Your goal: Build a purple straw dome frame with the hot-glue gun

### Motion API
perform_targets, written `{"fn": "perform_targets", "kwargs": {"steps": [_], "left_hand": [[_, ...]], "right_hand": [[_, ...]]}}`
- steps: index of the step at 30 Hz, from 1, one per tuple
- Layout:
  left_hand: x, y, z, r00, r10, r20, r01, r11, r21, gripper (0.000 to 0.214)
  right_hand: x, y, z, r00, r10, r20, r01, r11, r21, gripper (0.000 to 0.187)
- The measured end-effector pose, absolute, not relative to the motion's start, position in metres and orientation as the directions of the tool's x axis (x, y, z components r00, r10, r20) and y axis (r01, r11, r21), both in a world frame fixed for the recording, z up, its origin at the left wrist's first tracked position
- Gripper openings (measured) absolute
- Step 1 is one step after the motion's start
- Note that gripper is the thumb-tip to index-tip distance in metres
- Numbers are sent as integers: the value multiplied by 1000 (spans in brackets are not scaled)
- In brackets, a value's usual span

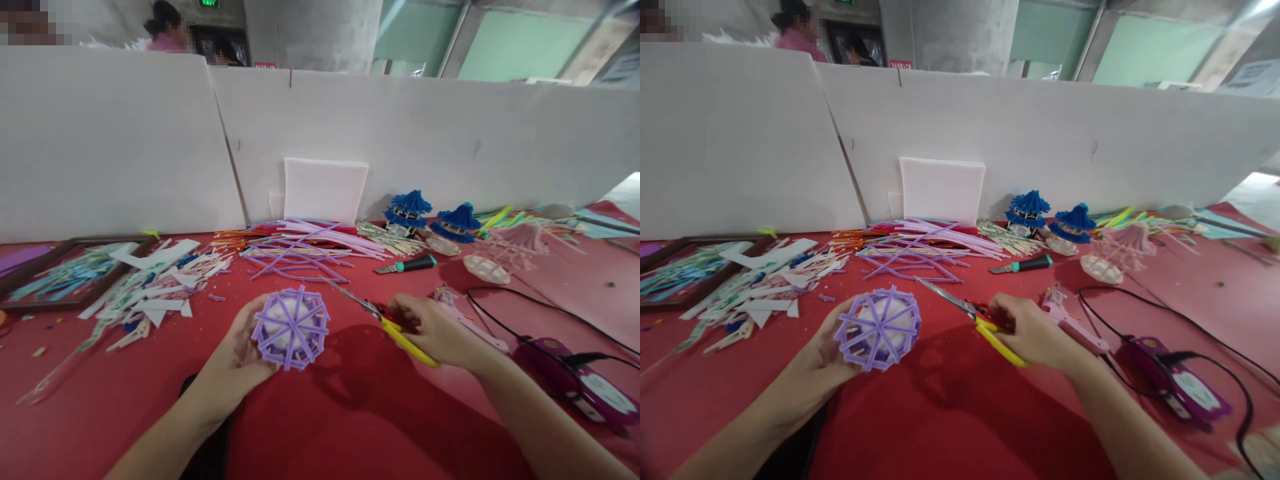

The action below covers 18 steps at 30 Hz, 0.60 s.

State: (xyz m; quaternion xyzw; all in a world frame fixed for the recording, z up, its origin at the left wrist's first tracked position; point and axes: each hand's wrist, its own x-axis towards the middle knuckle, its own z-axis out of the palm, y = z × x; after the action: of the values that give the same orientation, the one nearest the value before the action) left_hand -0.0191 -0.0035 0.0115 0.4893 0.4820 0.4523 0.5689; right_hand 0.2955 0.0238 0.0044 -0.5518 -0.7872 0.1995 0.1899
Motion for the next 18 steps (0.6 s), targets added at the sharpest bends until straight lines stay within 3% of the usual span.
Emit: {"fn": "perform_targets", "kwargs": {"steps": [5, 10, 14, 18], "left_hand": [[-11, -3, 4, 84, 982, -167, -214, 181, 960, 74], [-9, -8, 0, 93, 984, -151, -184, 166, 969, 71], [-15, -7, -9, 69, 997, 19, -56, -15, 998, 62], [-22, -5, -20, 21, 960, 279, 213, -277, 937, 57]], "right_hand": [[270, 12, 2, -277, 958, 77, 727, 262, -634, 25], [266, 4, 5, -387, 922, -2, 676, 282, -681, 33], [270, 4, -1, -364, 931, -19, 721, 269, -639, 47], [274, 2, -2, -349, 937, 7, 801, 302, -517, 50]]}}
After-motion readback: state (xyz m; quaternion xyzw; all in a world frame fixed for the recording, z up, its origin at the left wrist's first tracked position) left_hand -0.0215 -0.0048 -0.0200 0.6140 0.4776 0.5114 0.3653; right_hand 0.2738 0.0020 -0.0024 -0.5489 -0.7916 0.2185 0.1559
